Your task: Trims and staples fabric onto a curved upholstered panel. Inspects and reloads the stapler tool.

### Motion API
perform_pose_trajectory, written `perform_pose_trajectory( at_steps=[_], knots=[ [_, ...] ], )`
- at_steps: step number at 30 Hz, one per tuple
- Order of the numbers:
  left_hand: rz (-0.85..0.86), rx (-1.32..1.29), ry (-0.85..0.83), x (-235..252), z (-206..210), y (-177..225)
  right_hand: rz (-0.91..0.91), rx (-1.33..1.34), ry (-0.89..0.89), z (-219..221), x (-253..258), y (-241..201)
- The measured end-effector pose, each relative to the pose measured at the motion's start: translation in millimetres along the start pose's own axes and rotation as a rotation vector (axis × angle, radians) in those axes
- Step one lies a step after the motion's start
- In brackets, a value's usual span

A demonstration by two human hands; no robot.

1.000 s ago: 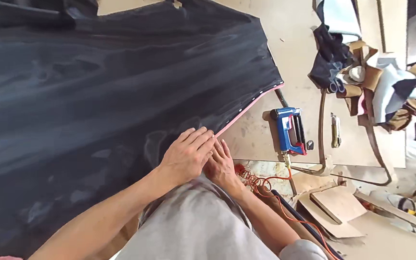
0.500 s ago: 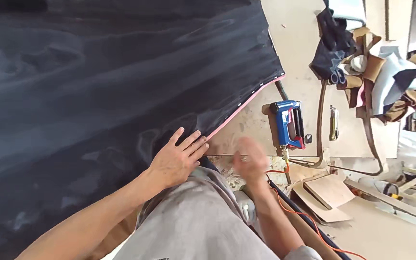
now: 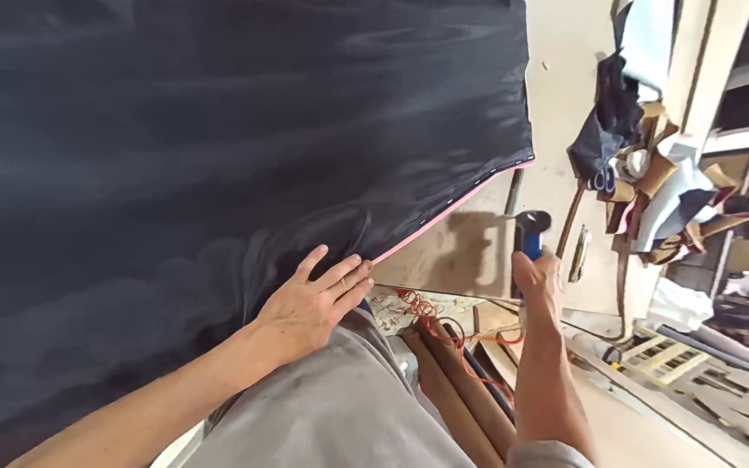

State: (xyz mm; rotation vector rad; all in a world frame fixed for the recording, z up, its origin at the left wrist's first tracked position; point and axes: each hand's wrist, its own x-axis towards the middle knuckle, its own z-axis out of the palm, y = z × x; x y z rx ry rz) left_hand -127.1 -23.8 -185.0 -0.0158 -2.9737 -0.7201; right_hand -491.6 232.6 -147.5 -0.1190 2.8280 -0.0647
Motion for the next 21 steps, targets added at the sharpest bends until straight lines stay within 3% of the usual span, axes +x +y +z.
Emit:
perform_pose_trajectory(
  at_steps=[4, 8, 14, 21],
  knots=[
    [-0.001, -0.067, -0.008, -2, 0, -2, -0.234, 0.329, -0.109, -31, -90, -25],
    [0.004, -0.105, 0.027, -1, 2, -4, -0.37, 0.303, -0.185, -37, -161, -73],
    [0.006, -0.122, 0.047, -1, 2, -5, -0.399, 0.155, -0.228, -28, -168, -100],
    [0.005, -0.127, 0.042, -1, 2, -5, -0.396, 0.103, -0.274, -26, -171, -102]
  ],
)
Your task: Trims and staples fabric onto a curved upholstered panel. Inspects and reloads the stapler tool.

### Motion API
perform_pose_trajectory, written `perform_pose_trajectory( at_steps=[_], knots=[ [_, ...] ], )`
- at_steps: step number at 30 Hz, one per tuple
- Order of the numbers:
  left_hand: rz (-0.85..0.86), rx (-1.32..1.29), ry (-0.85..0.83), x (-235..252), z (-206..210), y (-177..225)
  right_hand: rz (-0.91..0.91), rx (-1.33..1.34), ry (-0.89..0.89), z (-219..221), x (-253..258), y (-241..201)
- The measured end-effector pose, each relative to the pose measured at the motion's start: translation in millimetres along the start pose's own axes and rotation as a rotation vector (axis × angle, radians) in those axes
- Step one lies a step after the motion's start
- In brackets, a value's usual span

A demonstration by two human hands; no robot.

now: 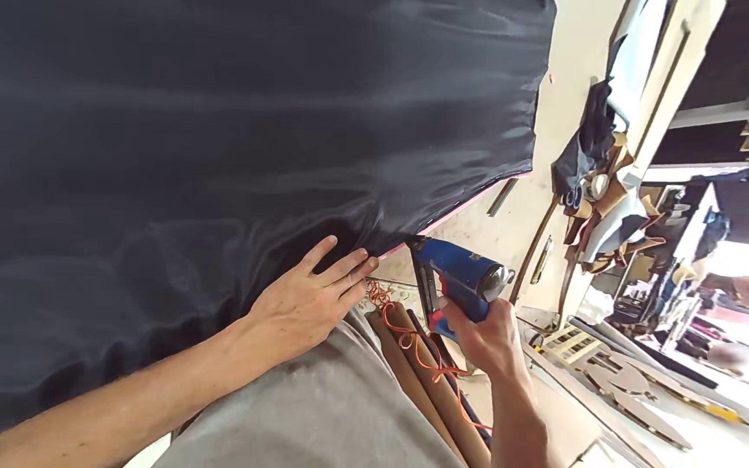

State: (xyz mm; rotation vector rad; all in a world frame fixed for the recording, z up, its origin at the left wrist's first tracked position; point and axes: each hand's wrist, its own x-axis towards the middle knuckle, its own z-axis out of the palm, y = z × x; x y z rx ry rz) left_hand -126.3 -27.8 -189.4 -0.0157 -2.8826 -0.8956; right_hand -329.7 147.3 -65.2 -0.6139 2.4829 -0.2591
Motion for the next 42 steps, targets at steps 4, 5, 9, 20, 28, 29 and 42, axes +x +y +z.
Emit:
perform_pose_trajectory(
  at_steps=[4, 5, 9, 20, 28, 29, 42],
  knots=[
    [-0.005, -0.006, -0.014, 1, -1, 1, -0.032, 0.004, 0.01, 2, -9, 0],
    [-0.008, -0.012, -0.01, 1, -1, 1, -0.053, 0.014, 0.031, 2, -13, 0],
    [-0.02, -0.009, -0.013, 0, -2, 2, -0.085, 0.07, 0.079, 6, -30, -3],
    [0.024, 0.003, -0.035, 0, -3, 1, -0.037, 0.009, -0.019, 26, -36, -24],
    [-0.518, 0.05, 0.369, -74, -71, 9, 0.271, -0.048, 0.277, -5, 3, 87],
    [-0.642, 0.12, 0.315, -88, -77, 5, 0.302, -0.071, 0.284, -5, 18, 106],
    [-0.922, 0.36, 0.167, -185, -58, -19, 0.045, -0.2, 0.361, 6, 66, 160]
  ],
)
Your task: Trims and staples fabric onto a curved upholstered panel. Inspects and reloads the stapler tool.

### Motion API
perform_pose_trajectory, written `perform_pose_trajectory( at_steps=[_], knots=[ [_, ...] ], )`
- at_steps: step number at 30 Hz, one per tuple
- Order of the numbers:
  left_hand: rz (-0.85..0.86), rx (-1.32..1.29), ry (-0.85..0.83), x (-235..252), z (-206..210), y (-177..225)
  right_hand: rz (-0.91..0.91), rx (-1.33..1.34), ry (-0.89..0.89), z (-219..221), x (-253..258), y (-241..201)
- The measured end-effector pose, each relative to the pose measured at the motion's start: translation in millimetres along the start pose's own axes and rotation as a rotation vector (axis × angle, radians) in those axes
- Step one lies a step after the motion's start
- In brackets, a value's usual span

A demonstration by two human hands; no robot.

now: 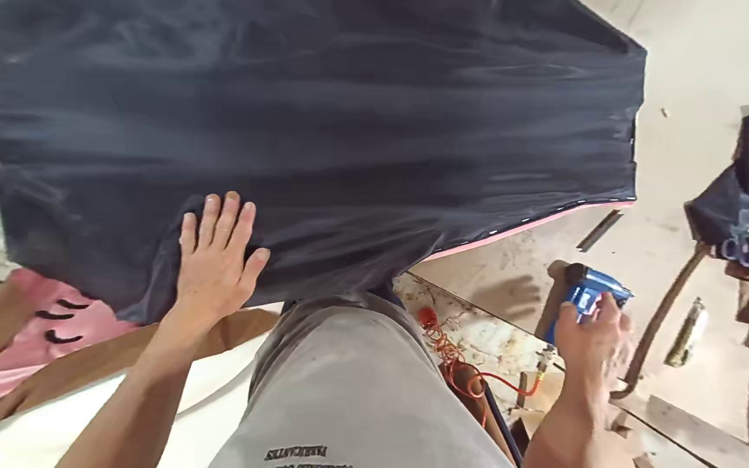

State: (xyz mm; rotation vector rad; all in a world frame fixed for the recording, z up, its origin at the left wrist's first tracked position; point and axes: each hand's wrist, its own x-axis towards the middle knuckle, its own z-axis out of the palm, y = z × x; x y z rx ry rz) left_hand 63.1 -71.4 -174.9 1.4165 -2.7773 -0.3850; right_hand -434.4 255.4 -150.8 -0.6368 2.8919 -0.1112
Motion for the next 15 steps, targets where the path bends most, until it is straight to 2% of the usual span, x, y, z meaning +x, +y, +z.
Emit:
perform_pose_trajectory(
  at_steps=[3, 5, 7, 9, 11, 13, 15],
  knots=[
    [0.03, -0.042, -0.013, -5, -9, 7, -0.27, 0.184, 0.075, -6, -43, -60],
    [0.057, -0.066, 0.003, -18, -20, 3, -0.469, 0.318, 0.09, 9, -85, -111],
    [0.132, -0.15, 0.063, -30, -31, -8, -0.565, 0.391, 0.109, 26, -128, -152],
    [0.141, -0.255, 0.182, -42, -50, -38, -0.62, 0.408, 0.135, 40, -165, -184],
    [0.044, -0.277, 0.325, -47, -70, -90, -0.666, 0.409, 0.185, 51, -195, -212],
    [-0.018, -0.207, 0.338, -40, -87, -145, -0.703, 0.41, 0.241, 57, -217, -236],
    [0.018, -0.119, 0.29, -20, -92, -179, -0.755, 0.401, 0.254, 58, -228, -259]
  ],
)
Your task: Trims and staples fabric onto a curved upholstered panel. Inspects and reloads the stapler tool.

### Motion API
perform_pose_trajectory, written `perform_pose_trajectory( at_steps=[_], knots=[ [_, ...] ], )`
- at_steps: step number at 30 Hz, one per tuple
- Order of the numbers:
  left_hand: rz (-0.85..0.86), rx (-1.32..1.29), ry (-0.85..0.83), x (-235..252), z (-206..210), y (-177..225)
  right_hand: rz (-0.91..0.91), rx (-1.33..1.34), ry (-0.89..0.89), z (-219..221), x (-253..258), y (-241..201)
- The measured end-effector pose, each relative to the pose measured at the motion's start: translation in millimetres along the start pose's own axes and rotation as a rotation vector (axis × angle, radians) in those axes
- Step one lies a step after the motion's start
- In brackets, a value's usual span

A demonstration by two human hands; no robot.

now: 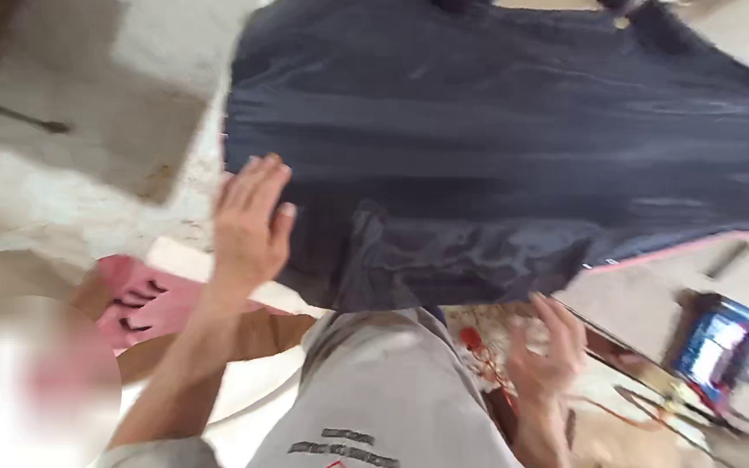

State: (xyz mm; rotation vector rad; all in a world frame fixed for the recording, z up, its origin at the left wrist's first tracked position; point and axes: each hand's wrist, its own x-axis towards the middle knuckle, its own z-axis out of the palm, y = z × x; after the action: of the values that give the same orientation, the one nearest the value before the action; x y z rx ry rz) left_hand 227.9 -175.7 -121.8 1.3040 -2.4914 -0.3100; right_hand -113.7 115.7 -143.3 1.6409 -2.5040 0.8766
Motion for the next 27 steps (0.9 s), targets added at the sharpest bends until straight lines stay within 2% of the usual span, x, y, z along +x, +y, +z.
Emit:
perform_pose_trajectory(
  at_steps=[3, 5, 7, 11, 14, 17, 21, 23, 27],
  knots=[
    [0.073, 0.054, -0.165, 22, 25, -33, -0.141, -0.027, -0.162, 24, 12, -25],
    [0.089, 0.038, -0.204, 23, 49, -65, -0.216, -0.084, -0.291, 49, 10, -40],
    [0.05, 0.01, -0.226, 23, 49, -80, -0.266, -0.115, -0.36, 75, -3, -51],
    [-0.05, 0.007, -0.297, 25, 31, -74, -0.31, -0.131, -0.353, 87, -24, -62],
    [-0.046, 0.016, -0.24, 23, 26, -66, -0.317, -0.091, -0.277, 85, -30, -65],
    [0.145, 0.02, -0.099, -6, 29, -87, -0.322, -0.015, -0.14, 86, -28, -72],
    [0.533, 0.007, -0.166, -53, 6, -82, -0.366, 0.044, -0.117, 115, -27, -105],
    [0.635, 0.014, -0.167, -57, 18, -89, -0.357, 0.054, -0.079, 129, -21, -120],
    [0.872, -0.036, -0.003, -34, 41, -107, -0.306, 0.056, 0.036, 149, -19, -154]
  ],
)
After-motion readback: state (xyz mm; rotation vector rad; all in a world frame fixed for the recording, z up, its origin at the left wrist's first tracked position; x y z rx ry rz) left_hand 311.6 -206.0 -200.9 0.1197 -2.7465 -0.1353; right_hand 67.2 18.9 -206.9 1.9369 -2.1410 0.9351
